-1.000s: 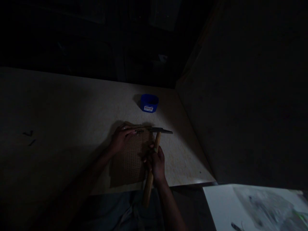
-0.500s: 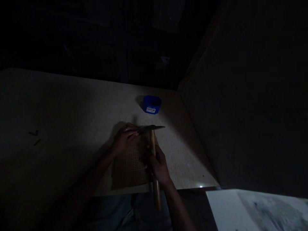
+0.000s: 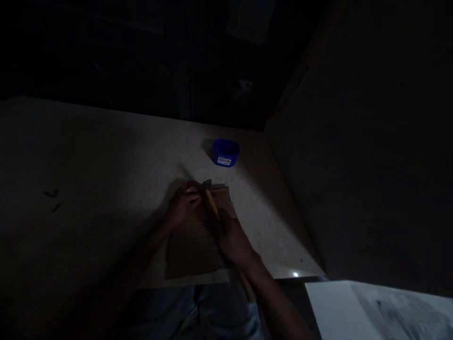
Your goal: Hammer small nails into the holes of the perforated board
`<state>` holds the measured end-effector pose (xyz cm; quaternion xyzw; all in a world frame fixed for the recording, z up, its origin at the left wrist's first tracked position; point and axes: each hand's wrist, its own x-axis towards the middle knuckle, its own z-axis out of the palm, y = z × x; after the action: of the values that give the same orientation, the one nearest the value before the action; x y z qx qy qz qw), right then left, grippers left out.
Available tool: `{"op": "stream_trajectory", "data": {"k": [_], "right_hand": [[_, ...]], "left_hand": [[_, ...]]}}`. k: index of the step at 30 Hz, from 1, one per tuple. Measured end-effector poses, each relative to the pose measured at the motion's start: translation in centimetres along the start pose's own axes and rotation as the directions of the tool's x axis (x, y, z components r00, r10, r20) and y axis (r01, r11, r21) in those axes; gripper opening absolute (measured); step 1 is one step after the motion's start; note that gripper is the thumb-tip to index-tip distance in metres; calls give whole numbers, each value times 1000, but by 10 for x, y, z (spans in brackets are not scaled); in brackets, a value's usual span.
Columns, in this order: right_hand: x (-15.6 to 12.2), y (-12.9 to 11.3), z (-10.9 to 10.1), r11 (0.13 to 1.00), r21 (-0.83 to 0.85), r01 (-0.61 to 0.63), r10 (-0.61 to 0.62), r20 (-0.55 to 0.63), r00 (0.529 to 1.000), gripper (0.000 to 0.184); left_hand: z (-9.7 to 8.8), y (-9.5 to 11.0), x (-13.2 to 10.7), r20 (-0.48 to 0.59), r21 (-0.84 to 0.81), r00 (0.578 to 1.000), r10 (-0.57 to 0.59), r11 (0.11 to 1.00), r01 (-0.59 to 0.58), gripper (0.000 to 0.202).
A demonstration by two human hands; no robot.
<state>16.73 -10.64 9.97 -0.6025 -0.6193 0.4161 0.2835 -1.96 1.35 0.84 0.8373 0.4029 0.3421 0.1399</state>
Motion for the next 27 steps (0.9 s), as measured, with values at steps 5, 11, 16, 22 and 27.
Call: {"op": "stream_trajectory", "data": {"k": [5,11,16,22,27], "right_hand": [[0,3,-1,996,49,79,-75,-90,993,32],[4,7,-2,998,-62,4,-3,17,1000,31],[3,9,-2,997,-36,73,-74,-32,997,32],[6,4,-2,995,-102,8,-6,23,1000,29],[7,2,-4,994,-111,21,-20,13,1000,30]], "left_hand": [[2,-2,0,-8,-38,1000,-5,999,4,13],[3,-2,1,20,-59,997,-69,996,70,12],[3,-2,2,4,-120,997,-81,990,81,14],[4,-3,3,18,-163,988,-151,975,152,16],[3,-2,5,32,-205,984,-176,962,179,15]]}}
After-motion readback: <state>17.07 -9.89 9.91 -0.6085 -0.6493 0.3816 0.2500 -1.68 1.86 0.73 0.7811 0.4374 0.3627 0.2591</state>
